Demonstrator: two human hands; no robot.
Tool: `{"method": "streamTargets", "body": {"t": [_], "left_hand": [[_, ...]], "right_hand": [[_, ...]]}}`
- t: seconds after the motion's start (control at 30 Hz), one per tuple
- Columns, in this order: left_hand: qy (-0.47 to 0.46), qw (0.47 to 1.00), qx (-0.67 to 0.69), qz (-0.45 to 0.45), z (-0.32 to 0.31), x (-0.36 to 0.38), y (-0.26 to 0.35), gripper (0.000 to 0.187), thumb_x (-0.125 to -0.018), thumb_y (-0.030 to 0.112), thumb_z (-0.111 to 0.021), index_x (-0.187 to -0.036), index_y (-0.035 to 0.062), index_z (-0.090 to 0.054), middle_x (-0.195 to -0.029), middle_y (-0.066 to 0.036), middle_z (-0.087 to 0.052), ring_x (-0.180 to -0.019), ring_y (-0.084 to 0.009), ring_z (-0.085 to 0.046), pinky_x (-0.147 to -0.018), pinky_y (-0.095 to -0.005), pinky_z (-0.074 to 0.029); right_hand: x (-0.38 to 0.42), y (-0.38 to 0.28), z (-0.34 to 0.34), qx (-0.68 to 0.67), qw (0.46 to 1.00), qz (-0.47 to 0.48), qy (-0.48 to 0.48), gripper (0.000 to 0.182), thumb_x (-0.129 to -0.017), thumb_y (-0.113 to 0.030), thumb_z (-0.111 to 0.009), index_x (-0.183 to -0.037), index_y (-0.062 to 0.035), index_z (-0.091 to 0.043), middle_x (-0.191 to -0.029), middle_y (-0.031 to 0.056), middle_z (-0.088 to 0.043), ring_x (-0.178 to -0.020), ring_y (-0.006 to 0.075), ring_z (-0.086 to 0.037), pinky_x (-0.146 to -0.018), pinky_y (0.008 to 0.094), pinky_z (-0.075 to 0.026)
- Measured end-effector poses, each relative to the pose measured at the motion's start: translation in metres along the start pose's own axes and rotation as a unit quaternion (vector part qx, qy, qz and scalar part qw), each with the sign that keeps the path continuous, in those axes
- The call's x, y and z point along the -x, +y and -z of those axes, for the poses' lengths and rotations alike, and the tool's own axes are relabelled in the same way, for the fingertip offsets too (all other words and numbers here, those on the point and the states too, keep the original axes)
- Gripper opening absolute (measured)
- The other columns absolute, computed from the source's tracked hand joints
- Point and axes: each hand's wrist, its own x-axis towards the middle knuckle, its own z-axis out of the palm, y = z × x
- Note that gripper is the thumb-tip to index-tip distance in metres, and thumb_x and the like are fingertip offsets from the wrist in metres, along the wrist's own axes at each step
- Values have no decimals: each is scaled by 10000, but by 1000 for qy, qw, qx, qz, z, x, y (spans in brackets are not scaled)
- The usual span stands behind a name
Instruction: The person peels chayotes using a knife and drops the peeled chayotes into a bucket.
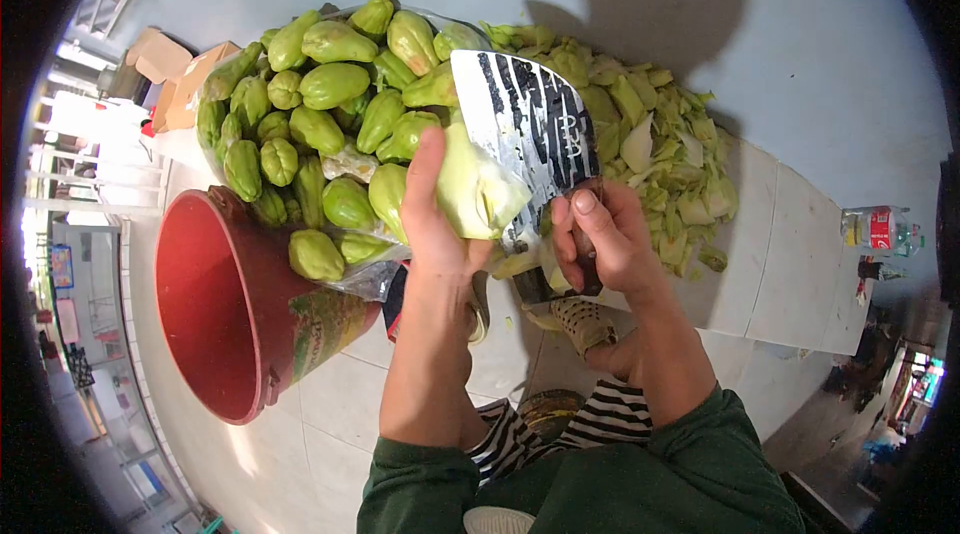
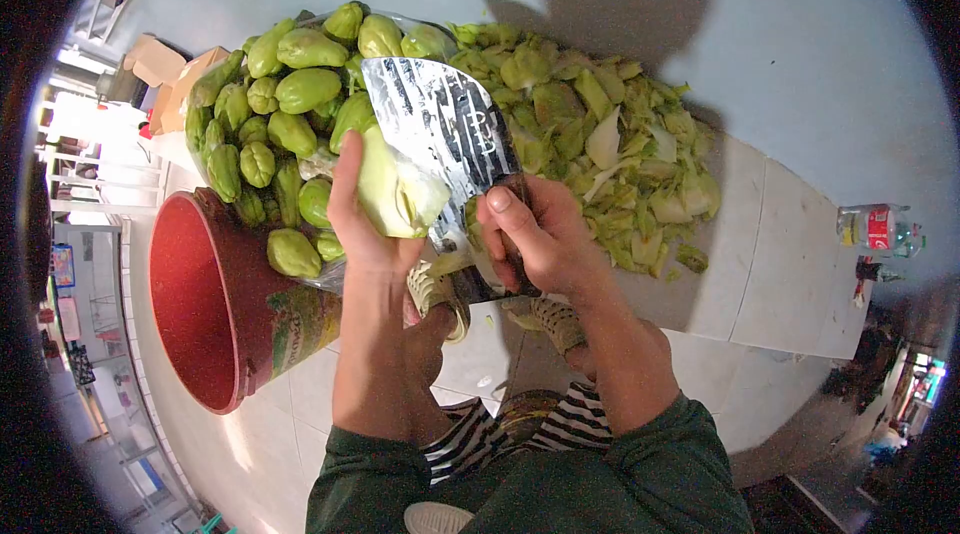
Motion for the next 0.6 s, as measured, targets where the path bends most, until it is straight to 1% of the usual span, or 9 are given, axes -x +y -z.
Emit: {"method": "streamTargets", "body": {"t": [0.07, 0.2, 0.3, 0.37, 0.4, 0.43, 0.47, 0.5, 0.6], "left_hand": [[-33, 997, -31, 59, 2, -2, 6, 489, -975, 410, -501, -1221, -9, -563, -1151, -153, -658, -1017, -266, -657, -926, -397, -506], [-2, 998, -49, 48, -1, -1, 3, 501, -974, 421, -501, -1219, -11, -563, -1154, -149, -657, -1025, -259, -651, -923, -394, -503], [12, 996, -82, 18, 4, -4, -3, 504, -969, 431, -510, -1233, 4, -555, -1135, -144, -661, -1038, -262, -647, -931, -389, -499], [21, 992, -125, -3, 5, -5, -6, 428, -993, 406, -503, -1153, 22, -600, -1028, -85, -662, -942, -187, -632, -859, -324, -493], [21, 992, -125, -3, 7, -6, -7, 428, -993, 406, -503, -1153, 22, -600, -1028, -85, -662, -942, -187, -632, -859, -324, -493], [31, 953, -288, -85, 7, -6, -7, 389, -1010, 379, -490, -1099, 22, -615, -977, -53, -642, -889, -145, -593, -813, -292, -472], [39, 882, -441, -164, 8, -7, -7, 365, -1026, 353, -476, -1044, 23, -631, -925, -22, -621, -835, -104, -553, -767, -260, -452], [15, 860, -460, -219, 6, -11, -9, 363, -1046, 310, -452, -946, 9, -630, -859, 15, -565, -793, -66, -466, -706, -227, -404], [40, 867, -461, -183, 14, -15, -10, 373, -1048, 309, -441, -944, 1, -624, -850, -1, -589, -814, -79, -515, -741, -235, -430]], "right_hand": [[0, 0, 0, -2, 1000, -8, -3, 361, -1009, -367, -501, -861, -38, -526, -597, 23, -497, -430, 112, -467, -398, 264, -377], [-1, 0, -3, 2, 1000, -9, -1, 364, -1008, -365, -501, -861, -33, -525, -586, 23, -498, -425, 111, -468, -395, 266, -373], [-2, 2, -5, 51, 998, -11, 33, 366, -1008, -360, -499, -867, -24, -527, -571, 24, -498, -419, 113, -473, -390, 273, -369], [-2, 4, -4, 86, 995, 8, 44, 369, -1006, -359, -500, -873, -16, -530, -557, 24, -499, -416, 118, -482, -387, 279, -367], [-3, 4, -4, 86, 995, 8, 44, 369, -1006, -359, -500, -873, -16, -530, -557, 24, -499, -416, 118, -482, -387, 279, -367], [-3, 3, -5, 82, 996, 7, 46, 370, -1006, -360, -501, -875, -15, -531, -563, 28, -503, -415, 121, -485, -388, 281, -369], [-2, 2, -5, 79, 996, 6, 49, 371, -1005, -361, -502, -877, -14, -532, -570, 32, -508, -415, 124, -488, -389, 283, -371], [-3, 2, -5, 79, 996, 6, 49, 371, -1005, -361, -502, -877, -14, -532, -570, 32, -508, -415, 124, -488, -389, 283, -371], [-4, 2, -4, 58, 998, 0, 32, 362, -1004, -364, -504, -898, -18, -530, -587, 46, -518, -412, 134, -489, -389, 285, -376]]}}
